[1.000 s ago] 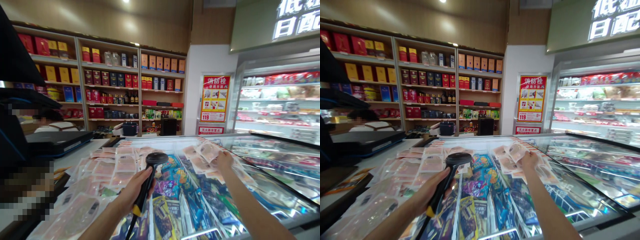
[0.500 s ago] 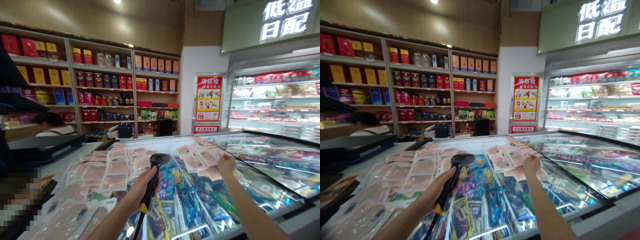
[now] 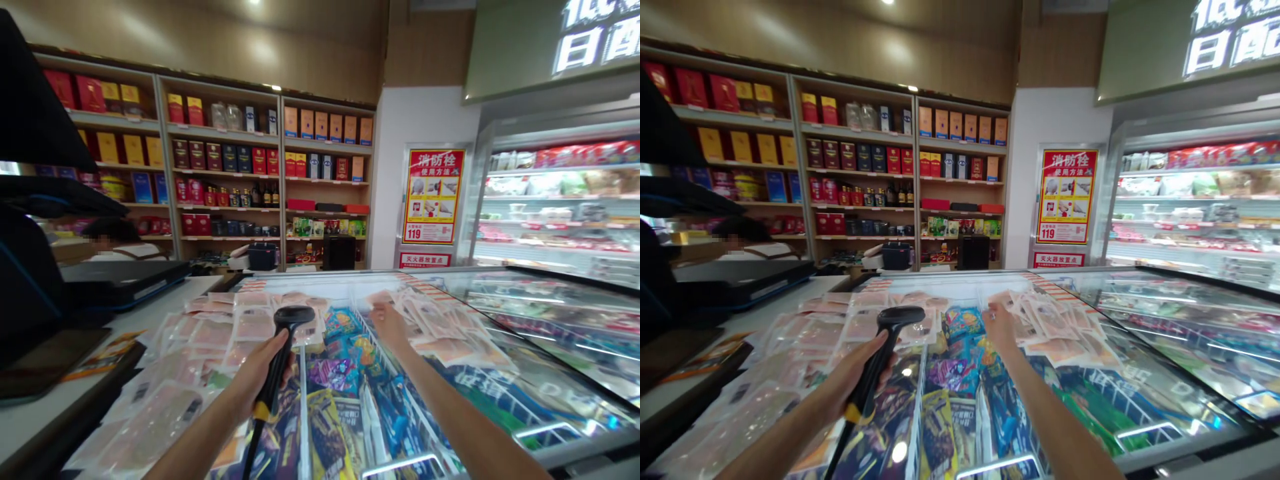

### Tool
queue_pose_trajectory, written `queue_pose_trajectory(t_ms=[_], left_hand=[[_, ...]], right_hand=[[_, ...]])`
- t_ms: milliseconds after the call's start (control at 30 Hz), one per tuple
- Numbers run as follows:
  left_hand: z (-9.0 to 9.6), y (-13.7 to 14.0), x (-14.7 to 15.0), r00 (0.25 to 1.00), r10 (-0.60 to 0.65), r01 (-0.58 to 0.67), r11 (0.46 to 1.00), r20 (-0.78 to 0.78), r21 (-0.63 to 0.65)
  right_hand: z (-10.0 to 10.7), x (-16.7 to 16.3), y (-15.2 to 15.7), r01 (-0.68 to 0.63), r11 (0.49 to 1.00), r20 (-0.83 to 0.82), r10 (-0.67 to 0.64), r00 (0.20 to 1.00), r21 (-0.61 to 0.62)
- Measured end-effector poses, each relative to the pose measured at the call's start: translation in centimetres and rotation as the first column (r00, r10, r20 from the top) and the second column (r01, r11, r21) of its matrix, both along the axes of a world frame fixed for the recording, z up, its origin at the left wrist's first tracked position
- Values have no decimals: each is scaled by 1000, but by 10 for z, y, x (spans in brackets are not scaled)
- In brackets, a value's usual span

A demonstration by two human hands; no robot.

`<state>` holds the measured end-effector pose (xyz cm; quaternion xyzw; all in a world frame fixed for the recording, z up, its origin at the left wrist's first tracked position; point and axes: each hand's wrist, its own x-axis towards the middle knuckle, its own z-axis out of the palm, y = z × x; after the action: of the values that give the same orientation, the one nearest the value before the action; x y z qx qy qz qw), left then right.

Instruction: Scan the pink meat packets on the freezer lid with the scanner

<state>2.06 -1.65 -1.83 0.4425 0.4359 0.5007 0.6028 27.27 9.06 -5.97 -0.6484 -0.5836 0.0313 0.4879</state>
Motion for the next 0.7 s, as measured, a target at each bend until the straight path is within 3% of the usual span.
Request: queue_pose_trajectory(t_ms=[100, 167, 333, 467, 567, 633, 700], left_hand=[[-1, -3, -14, 1000, 29, -29, 1000, -2, -3], [-3, -4, -23, 999, 37, -37, 999, -11, -7], [-10, -6, -38, 1000, 1, -1, 1000, 9, 8], [-12, -6, -41, 999, -7, 7, 1000, 32, -4], [-11, -9, -39, 999, -4, 4, 1000, 34, -9], [-9, -12, -37, 1000, -5, 5, 1000, 31, 7], [-7, -15, -36, 999, -16, 16, 1000, 29, 16]], right_hand=[[-1, -51, -2, -143, 974, 61, 156, 986, -177], [1, -78, -5, -158, 956, 126, 193, 973, -248], [2, -117, -4, -32, 941, 360, 160, 919, -336], [-4, -126, 1, 26, 941, 392, 115, 913, -338], [-8, -126, 6, 19, 953, 282, 70, 957, -304], [-9, -123, 11, -62, 969, 67, 81, 994, -239], [-10, -114, 16, -163, 975, -175, 136, 975, -149]])
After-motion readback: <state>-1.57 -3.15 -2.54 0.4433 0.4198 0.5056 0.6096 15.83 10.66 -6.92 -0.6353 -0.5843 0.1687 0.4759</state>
